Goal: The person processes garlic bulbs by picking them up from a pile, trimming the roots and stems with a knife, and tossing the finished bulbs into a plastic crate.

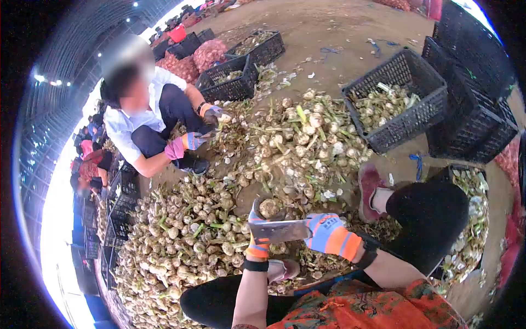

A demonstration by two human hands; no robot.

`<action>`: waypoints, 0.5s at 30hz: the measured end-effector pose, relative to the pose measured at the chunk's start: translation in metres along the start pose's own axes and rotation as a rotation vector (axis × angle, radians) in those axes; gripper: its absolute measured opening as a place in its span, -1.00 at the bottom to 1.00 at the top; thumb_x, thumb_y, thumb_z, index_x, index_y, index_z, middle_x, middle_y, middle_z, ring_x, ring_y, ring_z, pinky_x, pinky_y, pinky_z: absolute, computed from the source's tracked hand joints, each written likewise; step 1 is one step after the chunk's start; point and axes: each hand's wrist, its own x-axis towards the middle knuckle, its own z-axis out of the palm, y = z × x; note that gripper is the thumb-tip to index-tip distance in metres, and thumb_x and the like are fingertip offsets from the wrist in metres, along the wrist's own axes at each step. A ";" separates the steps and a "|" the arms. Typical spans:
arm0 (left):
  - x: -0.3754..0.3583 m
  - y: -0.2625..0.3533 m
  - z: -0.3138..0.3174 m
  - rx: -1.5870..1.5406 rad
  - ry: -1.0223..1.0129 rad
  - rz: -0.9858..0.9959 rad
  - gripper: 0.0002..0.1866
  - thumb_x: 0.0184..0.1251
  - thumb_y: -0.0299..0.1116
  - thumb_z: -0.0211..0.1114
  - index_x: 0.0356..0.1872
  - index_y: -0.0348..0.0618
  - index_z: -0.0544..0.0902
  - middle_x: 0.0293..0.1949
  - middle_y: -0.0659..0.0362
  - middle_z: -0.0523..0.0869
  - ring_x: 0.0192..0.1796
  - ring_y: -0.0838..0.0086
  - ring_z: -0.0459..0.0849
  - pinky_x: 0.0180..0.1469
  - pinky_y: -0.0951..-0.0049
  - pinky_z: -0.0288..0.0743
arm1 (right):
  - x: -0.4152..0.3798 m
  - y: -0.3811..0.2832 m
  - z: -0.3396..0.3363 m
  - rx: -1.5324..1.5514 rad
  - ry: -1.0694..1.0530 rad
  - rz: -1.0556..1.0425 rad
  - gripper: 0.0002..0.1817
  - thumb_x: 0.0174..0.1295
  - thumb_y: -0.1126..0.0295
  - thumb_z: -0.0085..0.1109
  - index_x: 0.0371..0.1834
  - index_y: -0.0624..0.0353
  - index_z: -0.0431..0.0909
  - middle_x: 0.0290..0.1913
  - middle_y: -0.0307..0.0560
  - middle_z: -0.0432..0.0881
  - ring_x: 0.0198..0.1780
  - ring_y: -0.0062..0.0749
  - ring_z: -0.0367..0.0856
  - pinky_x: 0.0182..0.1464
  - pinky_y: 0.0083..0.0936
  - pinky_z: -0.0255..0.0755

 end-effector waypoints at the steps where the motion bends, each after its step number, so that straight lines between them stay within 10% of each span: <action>1: -0.008 0.000 0.001 0.689 0.007 0.192 -0.50 -0.07 -0.50 0.33 -0.02 -0.27 0.40 -0.22 0.16 0.58 -0.23 0.50 0.57 -0.13 0.48 0.50 | -0.004 -0.008 -0.008 -0.082 -0.144 -0.002 -0.63 -0.09 0.12 0.06 -0.29 0.13 0.53 -0.26 0.06 0.56 -0.20 -0.12 0.55 -0.17 -0.28 0.41; 9: -0.059 0.003 0.014 0.097 0.004 -0.131 -0.73 0.24 -0.54 -0.03 -0.03 -0.22 0.40 -0.25 0.14 0.58 -0.27 0.48 0.57 -0.20 0.47 0.51 | -0.023 -0.030 -0.017 -0.133 -0.253 -0.051 -0.64 -0.12 0.16 0.07 -0.26 0.12 0.54 -0.31 0.01 0.59 -0.23 -0.14 0.57 -0.19 -0.30 0.43; 10: -0.066 0.006 0.017 0.659 -0.081 0.063 -0.69 0.18 -0.52 0.06 -0.02 -0.21 0.38 -0.26 0.14 0.59 -0.26 0.47 0.57 -0.20 0.49 0.50 | -0.023 -0.028 -0.013 -0.119 -0.282 -0.043 -0.62 -0.15 0.12 0.11 -0.32 0.14 0.51 -0.28 0.03 0.55 -0.23 -0.11 0.55 -0.19 -0.28 0.41; 15: -0.075 -0.001 0.009 0.713 -0.084 0.101 -0.62 0.09 -0.54 0.15 -0.01 -0.21 0.36 -0.24 0.16 0.57 -0.25 0.49 0.56 -0.20 0.51 0.50 | -0.025 -0.023 -0.004 -0.147 -0.282 -0.057 -0.61 -0.12 0.11 0.09 -0.26 0.12 0.54 -0.28 0.02 0.58 -0.21 -0.14 0.57 -0.15 -0.29 0.42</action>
